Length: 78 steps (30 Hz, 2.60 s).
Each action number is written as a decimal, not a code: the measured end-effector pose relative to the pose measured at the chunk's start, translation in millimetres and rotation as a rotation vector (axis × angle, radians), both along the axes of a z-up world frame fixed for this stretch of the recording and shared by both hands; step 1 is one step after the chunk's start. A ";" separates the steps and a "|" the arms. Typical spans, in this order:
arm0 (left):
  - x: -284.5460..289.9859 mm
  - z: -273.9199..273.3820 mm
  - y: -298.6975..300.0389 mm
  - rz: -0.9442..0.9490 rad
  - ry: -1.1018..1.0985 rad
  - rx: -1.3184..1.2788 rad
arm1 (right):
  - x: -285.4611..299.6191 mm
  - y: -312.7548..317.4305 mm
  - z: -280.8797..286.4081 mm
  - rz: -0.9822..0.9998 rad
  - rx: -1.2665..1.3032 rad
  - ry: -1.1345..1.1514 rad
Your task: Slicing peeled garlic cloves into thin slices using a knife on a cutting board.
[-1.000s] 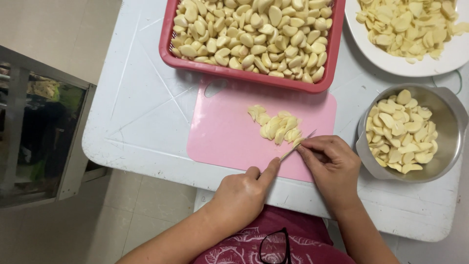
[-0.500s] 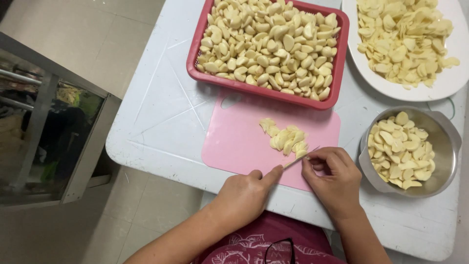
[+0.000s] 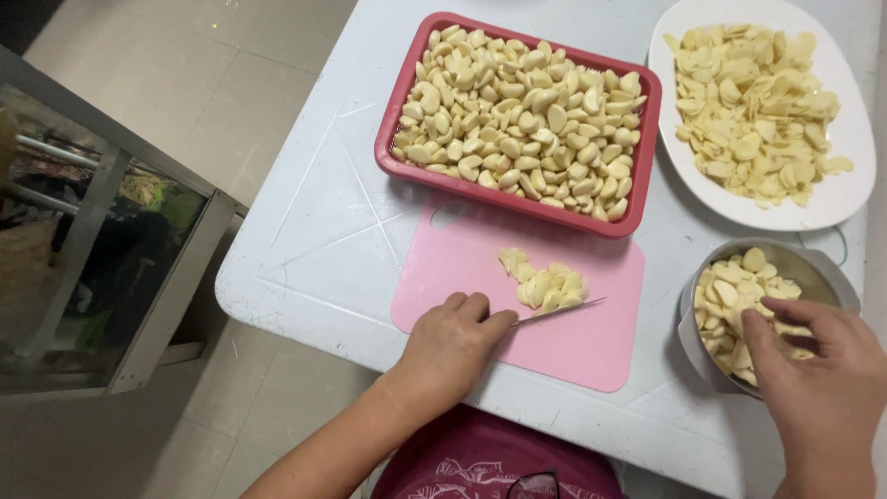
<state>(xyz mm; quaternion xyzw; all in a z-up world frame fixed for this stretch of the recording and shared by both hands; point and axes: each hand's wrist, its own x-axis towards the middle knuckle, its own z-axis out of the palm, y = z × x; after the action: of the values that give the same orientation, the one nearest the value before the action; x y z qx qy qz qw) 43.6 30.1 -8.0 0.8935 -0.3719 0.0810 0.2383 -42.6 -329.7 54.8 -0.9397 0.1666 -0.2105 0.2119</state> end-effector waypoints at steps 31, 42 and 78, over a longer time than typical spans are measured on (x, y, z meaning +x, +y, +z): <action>269.0 26.2 -28.0 -0.149 -0.232 -0.187 | 276.8 68.3 -13.4 0.716 0.104 -0.015; 228.9 46.2 -28.8 -0.232 -0.279 -0.130 | 257.1 90.4 -0.2 0.992 -0.166 -0.217; 252.5 17.9 -29.8 -0.161 -0.168 -0.238 | 259.8 71.0 -4.7 0.936 0.013 -0.127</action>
<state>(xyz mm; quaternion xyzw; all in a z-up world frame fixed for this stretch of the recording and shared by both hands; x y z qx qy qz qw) 296.1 0.3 9.9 0.8163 -0.4487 0.1793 0.3164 217.1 -258.7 50.1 -0.8977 -0.2870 -0.1481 0.2997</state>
